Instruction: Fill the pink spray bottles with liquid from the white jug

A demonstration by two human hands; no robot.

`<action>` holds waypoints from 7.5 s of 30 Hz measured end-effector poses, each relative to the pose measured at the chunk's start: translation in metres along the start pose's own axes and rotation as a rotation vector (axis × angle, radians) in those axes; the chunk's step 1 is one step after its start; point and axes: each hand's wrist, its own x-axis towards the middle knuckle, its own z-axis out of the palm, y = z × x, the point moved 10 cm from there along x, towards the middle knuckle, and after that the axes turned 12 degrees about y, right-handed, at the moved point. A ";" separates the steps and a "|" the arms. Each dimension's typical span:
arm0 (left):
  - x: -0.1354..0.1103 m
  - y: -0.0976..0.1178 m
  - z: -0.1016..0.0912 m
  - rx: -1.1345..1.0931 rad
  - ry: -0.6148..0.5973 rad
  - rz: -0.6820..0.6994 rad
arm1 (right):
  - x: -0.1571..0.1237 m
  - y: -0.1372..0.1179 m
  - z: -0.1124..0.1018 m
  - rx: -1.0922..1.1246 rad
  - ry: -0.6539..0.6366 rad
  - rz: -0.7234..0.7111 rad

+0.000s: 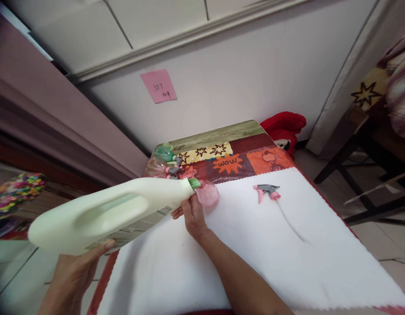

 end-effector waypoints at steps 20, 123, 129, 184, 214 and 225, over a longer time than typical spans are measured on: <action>-0.001 0.003 0.001 0.002 0.012 0.024 | 0.000 -0.001 0.000 -0.002 -0.003 -0.001; 0.001 0.002 -0.002 0.031 -0.002 0.039 | 0.001 0.004 -0.001 0.024 0.004 0.013; 0.002 0.002 -0.001 0.031 -0.007 0.050 | 0.001 0.003 -0.001 0.020 0.007 0.007; 0.005 0.001 -0.007 0.088 0.004 0.060 | 0.001 0.005 -0.001 0.032 0.015 0.038; 0.005 0.006 -0.002 0.082 -0.022 0.099 | 0.001 0.005 -0.001 0.028 0.008 0.031; 0.010 0.000 -0.008 0.083 -0.002 0.099 | 0.002 0.010 -0.002 0.016 0.005 0.045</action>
